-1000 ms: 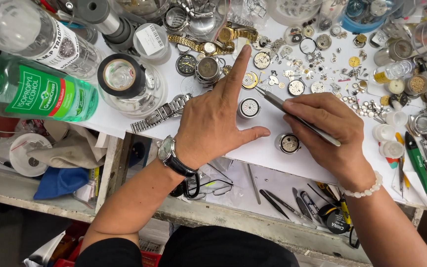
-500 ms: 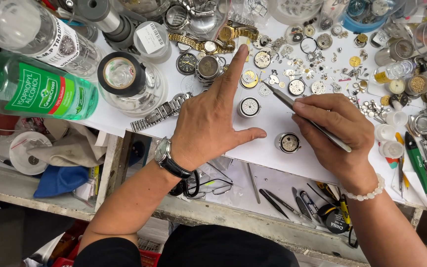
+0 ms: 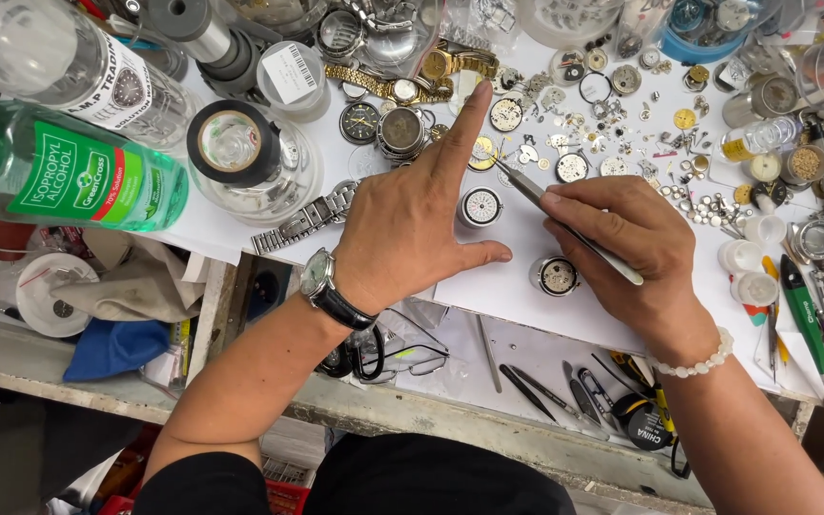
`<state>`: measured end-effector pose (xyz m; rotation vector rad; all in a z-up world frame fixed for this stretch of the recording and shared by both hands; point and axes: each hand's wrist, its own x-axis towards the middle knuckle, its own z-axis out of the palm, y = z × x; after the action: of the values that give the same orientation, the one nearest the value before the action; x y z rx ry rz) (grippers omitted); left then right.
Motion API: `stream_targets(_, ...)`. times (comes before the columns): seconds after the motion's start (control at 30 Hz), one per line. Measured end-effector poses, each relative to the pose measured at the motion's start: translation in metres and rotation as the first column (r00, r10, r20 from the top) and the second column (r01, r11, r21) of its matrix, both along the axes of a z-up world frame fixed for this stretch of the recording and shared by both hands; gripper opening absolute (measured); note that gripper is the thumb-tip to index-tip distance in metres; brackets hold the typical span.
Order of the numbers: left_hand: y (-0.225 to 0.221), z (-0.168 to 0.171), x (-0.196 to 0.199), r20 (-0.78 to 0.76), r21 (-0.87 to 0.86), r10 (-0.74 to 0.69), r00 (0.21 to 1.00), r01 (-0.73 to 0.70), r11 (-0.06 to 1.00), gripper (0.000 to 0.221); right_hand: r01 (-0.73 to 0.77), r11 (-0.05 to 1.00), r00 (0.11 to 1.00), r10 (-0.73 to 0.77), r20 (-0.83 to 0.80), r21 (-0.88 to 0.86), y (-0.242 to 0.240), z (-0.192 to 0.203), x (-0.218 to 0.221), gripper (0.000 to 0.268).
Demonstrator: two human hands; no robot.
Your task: Assembling internal watch components into a movement using tweezers on a repair bench.
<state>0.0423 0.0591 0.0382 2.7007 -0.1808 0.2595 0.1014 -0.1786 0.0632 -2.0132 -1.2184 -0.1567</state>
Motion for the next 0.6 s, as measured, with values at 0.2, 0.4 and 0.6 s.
stream_targets(0.2, 0.001, -0.001, -0.001, 0.010, -0.044, -0.013, 1.000, 0.013, 0.999, 0.157, 0.004, 1.000, 1.000, -0.004, 0.010, 0.022, -0.001, 0.000, -0.001, 0.025)
stream_targets(0.4, 0.000, 0.008, -0.013, 0.121, -0.030, 0.006, 0.993, -0.002, 1.000, 0.165, 0.158, 0.967, 0.984, -0.139, -0.109, 0.201, -0.010, 0.001, -0.016, 0.023)
stream_targets(0.6, -0.015, 0.001, -0.044, 0.329, -0.296, -0.062, 0.942, 0.165, 0.941, 0.110, 0.722, 0.581, 0.640, -0.358, -0.680, 0.375, -0.052, -0.011, -0.074, 0.016)
